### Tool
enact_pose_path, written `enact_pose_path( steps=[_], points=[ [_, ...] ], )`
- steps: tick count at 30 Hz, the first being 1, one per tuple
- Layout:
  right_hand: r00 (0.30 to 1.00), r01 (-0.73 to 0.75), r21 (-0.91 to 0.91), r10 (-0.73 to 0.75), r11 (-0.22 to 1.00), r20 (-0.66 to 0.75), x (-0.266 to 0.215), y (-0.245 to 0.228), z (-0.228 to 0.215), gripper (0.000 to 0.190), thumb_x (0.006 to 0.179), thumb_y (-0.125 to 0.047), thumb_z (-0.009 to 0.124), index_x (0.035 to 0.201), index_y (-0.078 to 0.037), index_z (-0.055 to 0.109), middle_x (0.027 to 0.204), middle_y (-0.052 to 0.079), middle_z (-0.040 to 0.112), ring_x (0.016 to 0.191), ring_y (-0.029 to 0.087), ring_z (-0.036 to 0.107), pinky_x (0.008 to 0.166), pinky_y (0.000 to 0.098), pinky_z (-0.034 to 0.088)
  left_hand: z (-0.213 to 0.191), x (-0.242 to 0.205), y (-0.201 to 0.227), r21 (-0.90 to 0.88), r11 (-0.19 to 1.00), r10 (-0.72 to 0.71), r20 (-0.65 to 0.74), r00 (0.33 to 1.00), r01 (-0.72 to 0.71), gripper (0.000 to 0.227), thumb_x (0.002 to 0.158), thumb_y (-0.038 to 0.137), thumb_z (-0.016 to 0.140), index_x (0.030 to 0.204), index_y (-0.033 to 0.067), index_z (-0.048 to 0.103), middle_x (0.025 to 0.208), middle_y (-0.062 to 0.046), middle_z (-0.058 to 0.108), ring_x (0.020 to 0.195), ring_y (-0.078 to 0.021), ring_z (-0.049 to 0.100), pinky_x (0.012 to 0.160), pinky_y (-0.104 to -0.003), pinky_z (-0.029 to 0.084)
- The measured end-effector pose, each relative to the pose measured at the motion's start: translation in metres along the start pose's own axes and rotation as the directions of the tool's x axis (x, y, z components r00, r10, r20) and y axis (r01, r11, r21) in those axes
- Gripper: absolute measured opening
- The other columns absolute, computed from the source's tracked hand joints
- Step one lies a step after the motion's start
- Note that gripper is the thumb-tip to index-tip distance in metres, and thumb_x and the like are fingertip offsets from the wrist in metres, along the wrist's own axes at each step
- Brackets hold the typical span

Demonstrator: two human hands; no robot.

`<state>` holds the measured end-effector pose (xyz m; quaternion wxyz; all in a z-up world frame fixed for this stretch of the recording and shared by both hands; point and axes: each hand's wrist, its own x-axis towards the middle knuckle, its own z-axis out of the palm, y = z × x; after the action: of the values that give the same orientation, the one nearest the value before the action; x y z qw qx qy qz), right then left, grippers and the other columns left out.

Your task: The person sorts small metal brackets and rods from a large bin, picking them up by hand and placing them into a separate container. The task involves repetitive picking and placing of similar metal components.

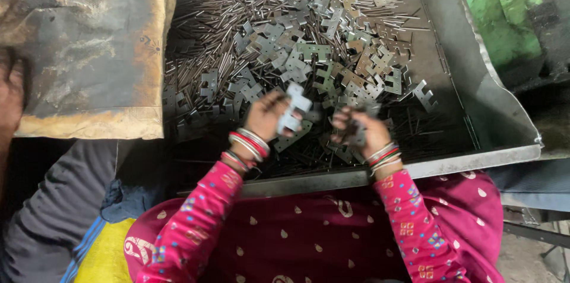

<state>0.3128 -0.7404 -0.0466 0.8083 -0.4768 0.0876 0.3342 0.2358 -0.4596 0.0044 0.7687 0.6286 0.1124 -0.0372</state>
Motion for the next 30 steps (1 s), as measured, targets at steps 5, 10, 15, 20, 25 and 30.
enact_pose_path(
  steps=[5, 10, 15, 20, 25, 30],
  points=[
    [1.0, 0.015, 0.082, -0.013, 0.996, -0.018, 0.003, 0.062, 0.06, 0.051, 0.101, -0.045, 0.059, 0.133, -0.006, 0.064, 0.119, 0.007, 0.071, 0.105, 0.021, 0.068, 0.091, 0.0426, 0.057, 0.058, -0.033, -0.041, 0.72, 0.605, 0.414, 0.082, 0.907, -0.341, 0.046, 0.098, 0.035, 0.068, 0.127, 0.0009, 0.058, 0.09, -0.026, 0.074, 0.081, -0.0416, 0.073, 0.07, -0.05, 0.059],
    [0.998, 0.059, -0.19, -0.058, 0.98, 0.012, 0.006, 0.064, 0.062, 0.056, 0.093, -0.047, 0.06, 0.136, -0.012, 0.056, 0.118, 0.004, 0.07, 0.103, 0.02, 0.069, 0.081, 0.0447, 0.06, 0.028, -0.024, -0.015, 0.944, 0.324, 0.35, -0.063, 0.934, -0.058, 0.041, 0.082, 0.028, 0.07, 0.117, 0.0103, 0.06, 0.071, -0.019, 0.071, 0.067, -0.0438, 0.069, 0.061, -0.056, 0.054],
    [0.805, 0.223, -0.974, -0.571, 0.036, 0.163, 0.038, 0.012, 0.0, 0.071, 0.091, -0.055, 0.071, 0.141, -0.006, 0.061, 0.119, 0.018, 0.073, 0.106, 0.033, 0.071, 0.093, 0.0447, 0.056, -0.106, -0.009, 0.053, 0.931, -0.121, 0.78, -0.127, 0.613, 0.346, 0.024, 0.08, 0.013, 0.068, 0.102, 0.0185, 0.06, 0.077, -0.007, 0.068, 0.068, -0.0297, 0.07, 0.06, -0.045, 0.054],
    [0.823, 0.06, -0.997, -0.564, -0.04, 0.072, 0.063, -0.01, -0.067, 0.056, 0.087, -0.05, 0.075, 0.124, -0.008, 0.072, 0.106, 0.017, 0.076, 0.098, 0.035, 0.073, 0.091, 0.0443, 0.056, -0.234, -0.036, 0.086, 0.714, -0.08, 0.832, -0.336, 0.44, 0.696, 0.021, 0.097, 0.017, 0.067, 0.117, 0.0183, 0.063, 0.1, -0.007, 0.072, 0.095, -0.0306, 0.069, 0.08, -0.047, 0.047],
    [0.886, -0.008, -0.995, -0.462, -0.095, 0.037, 0.085, -0.002, -0.082, 0.048, 0.084, -0.048, 0.078, 0.107, -0.006, 0.076, 0.098, 0.018, 0.076, 0.095, 0.036, 0.073, 0.087, 0.0448, 0.057, -0.218, -0.038, 0.093, 0.609, -0.14, 0.984, 0.001, 0.176, 0.781, 0.059, 0.071, 0.042, 0.065, 0.122, 0.0146, 0.06, 0.11, -0.007, 0.071, 0.101, -0.0265, 0.067, 0.086, -0.046, 0.043],
    [0.878, -0.003, -0.994, -0.477, -0.107, 0.048, 0.102, 0.007, -0.092, 0.045, 0.079, -0.043, 0.083, 0.102, -0.005, 0.075, 0.094, 0.019, 0.076, 0.093, 0.037, 0.073, 0.084, 0.0455, 0.057, -0.105, -0.017, 0.07, 0.962, -0.121, 0.748, -0.073, 0.659, 0.244, 0.02, 0.09, 0.023, 0.073, 0.105, 0.0116, 0.065, 0.101, -0.012, 0.067, 0.097, -0.0334, 0.066, 0.085, -0.045, 0.051]
  ],
)
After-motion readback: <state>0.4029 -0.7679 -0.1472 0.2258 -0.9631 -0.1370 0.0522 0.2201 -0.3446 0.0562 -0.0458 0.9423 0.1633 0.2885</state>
